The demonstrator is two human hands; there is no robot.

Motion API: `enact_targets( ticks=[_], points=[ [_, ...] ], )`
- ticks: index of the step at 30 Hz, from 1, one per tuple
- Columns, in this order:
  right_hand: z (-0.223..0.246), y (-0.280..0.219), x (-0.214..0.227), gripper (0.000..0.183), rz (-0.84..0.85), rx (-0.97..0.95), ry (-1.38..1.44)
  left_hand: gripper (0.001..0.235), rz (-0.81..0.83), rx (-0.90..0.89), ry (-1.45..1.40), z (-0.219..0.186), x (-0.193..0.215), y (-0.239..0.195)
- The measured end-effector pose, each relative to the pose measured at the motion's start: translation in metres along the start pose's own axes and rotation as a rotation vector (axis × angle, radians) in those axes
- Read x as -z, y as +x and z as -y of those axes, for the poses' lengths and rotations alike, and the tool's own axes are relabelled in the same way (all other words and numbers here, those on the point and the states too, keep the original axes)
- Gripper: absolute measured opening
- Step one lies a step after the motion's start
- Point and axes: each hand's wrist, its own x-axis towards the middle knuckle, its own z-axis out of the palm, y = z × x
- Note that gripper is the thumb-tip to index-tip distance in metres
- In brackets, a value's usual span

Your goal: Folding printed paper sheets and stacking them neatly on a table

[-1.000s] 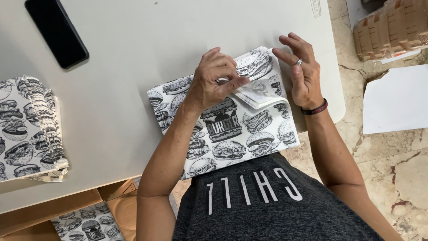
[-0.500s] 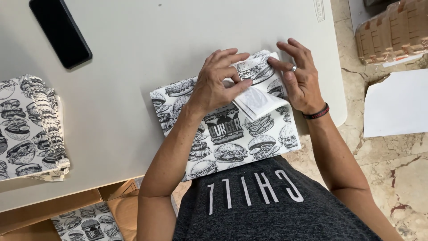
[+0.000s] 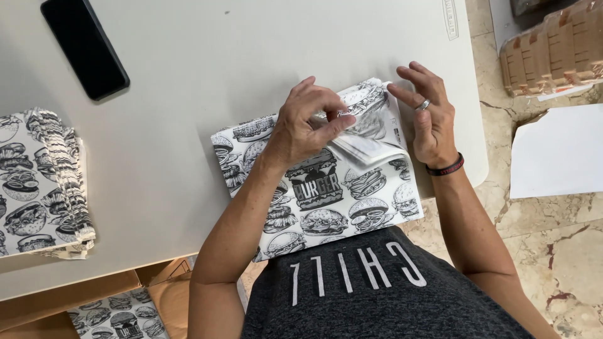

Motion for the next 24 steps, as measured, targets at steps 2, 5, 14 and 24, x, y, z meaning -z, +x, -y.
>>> enact_targets(
  ticks=[2, 5, 14, 24],
  points=[
    [-0.001, -0.001, -0.001, 0.067, 0.005, -0.002, -0.009, 0.028, 0.011, 0.008, 0.018, -0.002, 0.001, 0.001],
    [-0.003, -0.001, -0.001, 0.065, 0.022, -0.003, -0.034, 0.038, 0.028, 0.024, 0.035, -0.006, 0.004, 0.003],
    [0.001, -0.006, 0.0, 0.064, 0.078, 0.012, -0.113, 0.037, 0.035, 0.032, 0.005, -0.011, 0.006, 0.004],
    [0.004, -0.009, -0.005, 0.061, 0.018, -0.007, -0.106, 0.036, 0.023, 0.009, -0.034, -0.003, 0.006, -0.001]
  ],
)
